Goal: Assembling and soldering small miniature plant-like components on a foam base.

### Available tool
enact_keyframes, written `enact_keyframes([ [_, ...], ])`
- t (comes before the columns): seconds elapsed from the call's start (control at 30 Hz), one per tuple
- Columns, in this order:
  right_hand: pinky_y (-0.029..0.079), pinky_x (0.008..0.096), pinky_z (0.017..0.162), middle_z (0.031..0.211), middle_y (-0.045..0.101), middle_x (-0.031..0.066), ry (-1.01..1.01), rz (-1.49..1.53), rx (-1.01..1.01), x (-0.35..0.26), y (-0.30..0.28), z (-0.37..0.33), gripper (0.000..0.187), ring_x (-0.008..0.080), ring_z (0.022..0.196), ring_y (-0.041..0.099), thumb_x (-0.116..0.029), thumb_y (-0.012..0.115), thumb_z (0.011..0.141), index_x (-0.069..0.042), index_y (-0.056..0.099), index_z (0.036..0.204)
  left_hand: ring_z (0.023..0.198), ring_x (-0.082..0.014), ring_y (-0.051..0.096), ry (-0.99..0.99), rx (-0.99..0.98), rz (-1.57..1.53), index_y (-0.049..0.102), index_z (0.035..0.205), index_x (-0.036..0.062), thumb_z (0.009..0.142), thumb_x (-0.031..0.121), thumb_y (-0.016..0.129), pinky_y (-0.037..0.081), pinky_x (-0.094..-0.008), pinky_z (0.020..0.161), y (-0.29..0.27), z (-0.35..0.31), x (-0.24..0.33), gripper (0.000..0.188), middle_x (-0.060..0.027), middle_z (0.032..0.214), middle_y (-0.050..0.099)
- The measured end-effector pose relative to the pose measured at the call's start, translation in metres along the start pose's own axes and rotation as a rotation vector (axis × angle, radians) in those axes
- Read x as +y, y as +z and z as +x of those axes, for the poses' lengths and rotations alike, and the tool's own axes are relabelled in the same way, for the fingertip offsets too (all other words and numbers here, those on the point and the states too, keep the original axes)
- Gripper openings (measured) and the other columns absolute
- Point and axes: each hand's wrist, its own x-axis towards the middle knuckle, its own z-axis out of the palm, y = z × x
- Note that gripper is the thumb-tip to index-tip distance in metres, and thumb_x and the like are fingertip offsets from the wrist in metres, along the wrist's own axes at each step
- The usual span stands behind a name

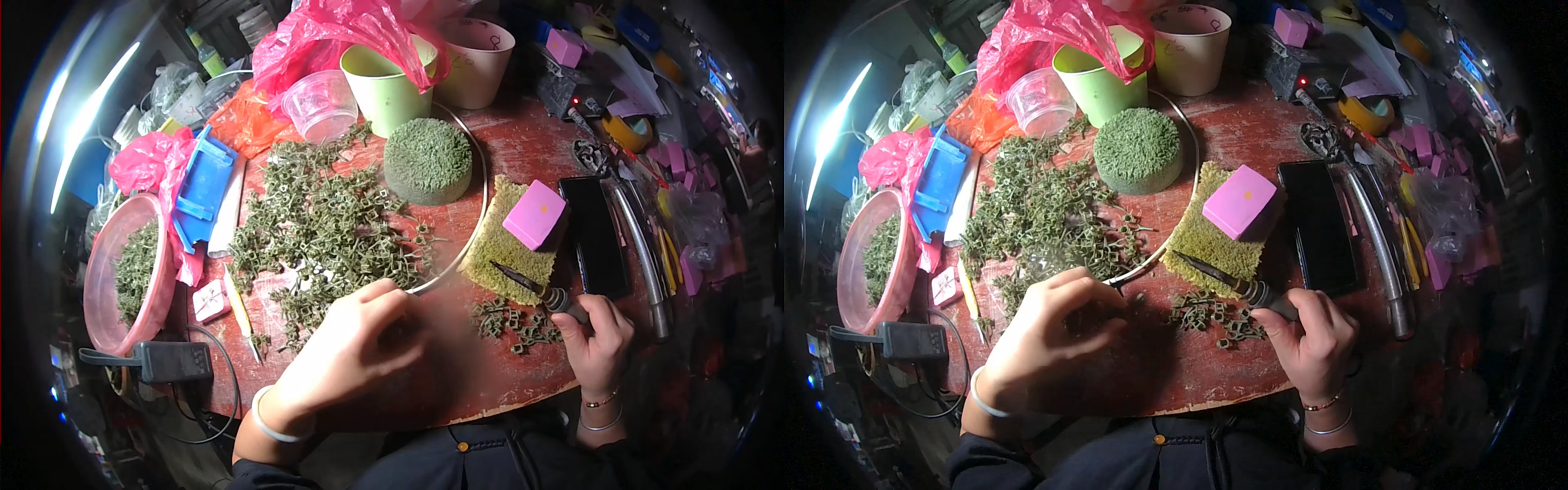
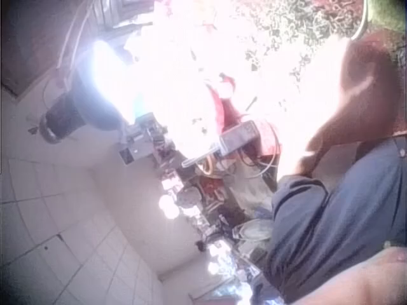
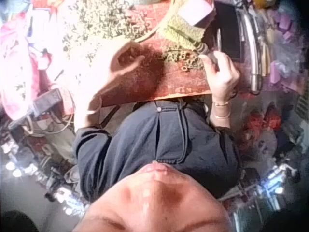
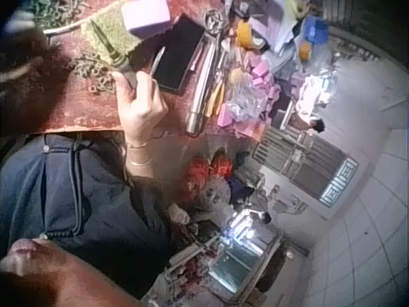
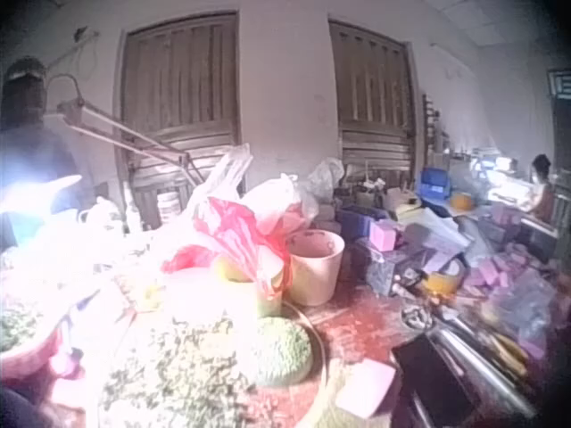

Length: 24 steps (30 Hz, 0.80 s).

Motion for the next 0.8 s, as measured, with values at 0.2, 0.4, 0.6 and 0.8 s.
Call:
enact_keyframes([
  [0.2,0.041,0.0367,0.047,0.066,0.053,0.0094,0.055,-0.028,-0.005,0.001,-0.001,0.0,0.035,0.0266,0.051,0.054,-0.032,0.079,0.084,-0.003,0.059,0.086,0.074,-0.0012,0.056,-0.307,-0.026,-1.239,0.067,0.117,0.0061,0.097,0.017,0.065,0.041,-0.0171,0.059,0.019,0.009,0.003,0.023,0.0031,0.092,0.067],
  [0.4,0.044,0.0394,0.048,0.068,0.057,0.012,0.084,-0.112,-0.096,-0.003,-0.006,0.001,0.034,0.0327,0.055,0.058,-0.031,0.08,0.083,-0.003,0.06,0.086,0.068,-0.0038,0.055,-0.267,-0.028,-1.358,0.064,0.122,0.0066,0.097,0.015,0.064,0.04,-0.0171,0.055,0.021,0.011,0.0,0.026,0.0018,0.096,0.067],
  [0.6,0.043,0.039,0.048,0.068,0.057,0.0121,0.071,-0.104,-0.031,-0.004,-0.005,0.002,0.033,0.0326,0.055,0.057,-0.03,0.08,0.083,-0.003,0.06,0.086,0.066,-0.0047,0.056,-0.219,0.006,-1.362,0.064,0.119,0.0058,0.097,0.015,0.065,0.041,-0.0181,0.054,0.026,0.01,-0.007,0.023,-0.0007,0.1,0.068],
  [0.8,0.044,0.0378,0.049,0.068,0.058,0.0106,0.066,-0.043,-0.005,-0.005,-0.009,-0.005,0.038,0.0299,0.056,0.059,-0.037,0.078,0.085,-0.003,0.062,0.087,0.078,-0.0085,0.063,-0.176,-0.053,-1.438,0.061,0.119,0.0022,0.098,0.01,0.06,0.051,-0.0212,0.057,0.024,0.013,-0.003,0.023,-0.0081,0.107,0.069],
])
